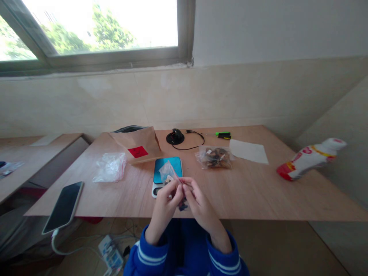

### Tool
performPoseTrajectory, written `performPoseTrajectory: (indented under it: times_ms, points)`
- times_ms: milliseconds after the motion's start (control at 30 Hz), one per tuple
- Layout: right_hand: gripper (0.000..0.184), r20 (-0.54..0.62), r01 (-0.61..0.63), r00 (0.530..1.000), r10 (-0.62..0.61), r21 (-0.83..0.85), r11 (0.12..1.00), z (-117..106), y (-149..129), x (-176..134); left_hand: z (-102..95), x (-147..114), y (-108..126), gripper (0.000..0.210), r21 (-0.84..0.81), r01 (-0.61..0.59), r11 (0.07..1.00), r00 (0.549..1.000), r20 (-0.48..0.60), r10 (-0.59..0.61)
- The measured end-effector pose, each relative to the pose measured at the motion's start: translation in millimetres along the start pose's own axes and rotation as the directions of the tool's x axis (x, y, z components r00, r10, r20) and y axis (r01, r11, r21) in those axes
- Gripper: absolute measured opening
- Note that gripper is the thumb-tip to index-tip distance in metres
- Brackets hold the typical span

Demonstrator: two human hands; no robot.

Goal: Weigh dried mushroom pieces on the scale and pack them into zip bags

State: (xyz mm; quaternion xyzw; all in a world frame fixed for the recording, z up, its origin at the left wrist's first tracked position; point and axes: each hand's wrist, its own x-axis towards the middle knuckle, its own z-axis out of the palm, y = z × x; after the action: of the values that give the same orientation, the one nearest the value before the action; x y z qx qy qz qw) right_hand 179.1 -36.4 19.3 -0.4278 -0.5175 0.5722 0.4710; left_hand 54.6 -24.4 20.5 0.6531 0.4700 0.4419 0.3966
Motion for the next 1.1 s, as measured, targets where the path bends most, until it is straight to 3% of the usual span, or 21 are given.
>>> performPoseTrajectory:
  times_ms: [133, 233, 433, 500, 633, 700, 800, 867, 967, 1033, 1100]
  points:
    - [0.028, -0.021, 0.032, 0.999, -0.033, -0.055, 0.998, 1.8, 2.1, 1.7, -1.2, -0.8, -1.6, 0.029, 0.016, -0.036, 0.999, 0.994, -0.1, 0.037]
    - [0.024, -0.055, 0.09, 0.993, -0.103, -0.199, 0.976, -0.8, 3.0, 2.8, -1.9, -1.5, -1.8, 0.029, 0.048, -0.052, 0.997, 0.993, -0.107, 0.057]
    - [0.02, -0.205, 0.211, 0.913, -0.354, -0.506, 0.837, 1.5, 3.1, 4.4, -0.4, -0.8, -0.7, 0.029, 0.104, -0.112, 0.988, 0.985, -0.12, 0.124]
    - [0.021, -0.318, 0.195, 0.85, -0.419, -0.55, 0.812, -3.8, 6.2, 5.9, -2.7, -3.4, -0.4, 0.03, 0.122, -0.13, 0.984, 0.98, -0.134, 0.147]
    - [0.026, -0.644, 0.128, 0.57, -0.511, -0.544, 0.829, -29.1, 11.7, 7.1, -13.8, -12.8, -0.5, 0.033, 0.136, -0.106, 0.985, 0.978, -0.167, 0.128]
    - [0.03, -0.7, 0.164, 0.528, -0.48, -0.471, 0.867, -36.8, 9.6, 5.9, -18.9, -14.9, -2.4, 0.035, 0.131, -0.09, 0.987, 0.988, -0.113, 0.105]
    - [0.032, -0.692, 0.214, 0.59, -0.416, -0.364, 0.907, -31.9, 1.1, 3.4, -19.6, -12.5, -10.4, 0.037, 0.019, -0.097, 0.995, 0.995, -0.008, 0.097]
    - [0.031, -0.666, 0.228, 0.627, -0.404, -0.339, 0.913, -22.9, -4.6, 2.6, -15.2, -9.3, -19.4, 0.04, -0.136, -0.065, 0.989, 0.996, -0.063, 0.057]
    - [0.03, -0.633, 0.252, 0.681, -0.368, -0.269, 0.929, -12.3, -8.9, 2.3, -6.6, -6.9, -34.5, 0.039, -0.328, 0.075, 0.942, 0.972, -0.187, -0.143]
    - [0.031, -0.639, 0.249, 0.713, -0.289, -0.155, 0.956, -8.9, -9.0, 2.6, -2.5, -8.3, -42.0, 0.043, -0.413, 0.141, 0.9, 0.969, -0.129, -0.211]
    - [0.034, -0.641, 0.217, 0.745, -0.184, -0.028, 0.976, -7.2, -7.4, 3.6, 0.5, -12.0, -46.0, 0.054, -0.51, 0.147, 0.847, 0.986, 0.009, -0.166]
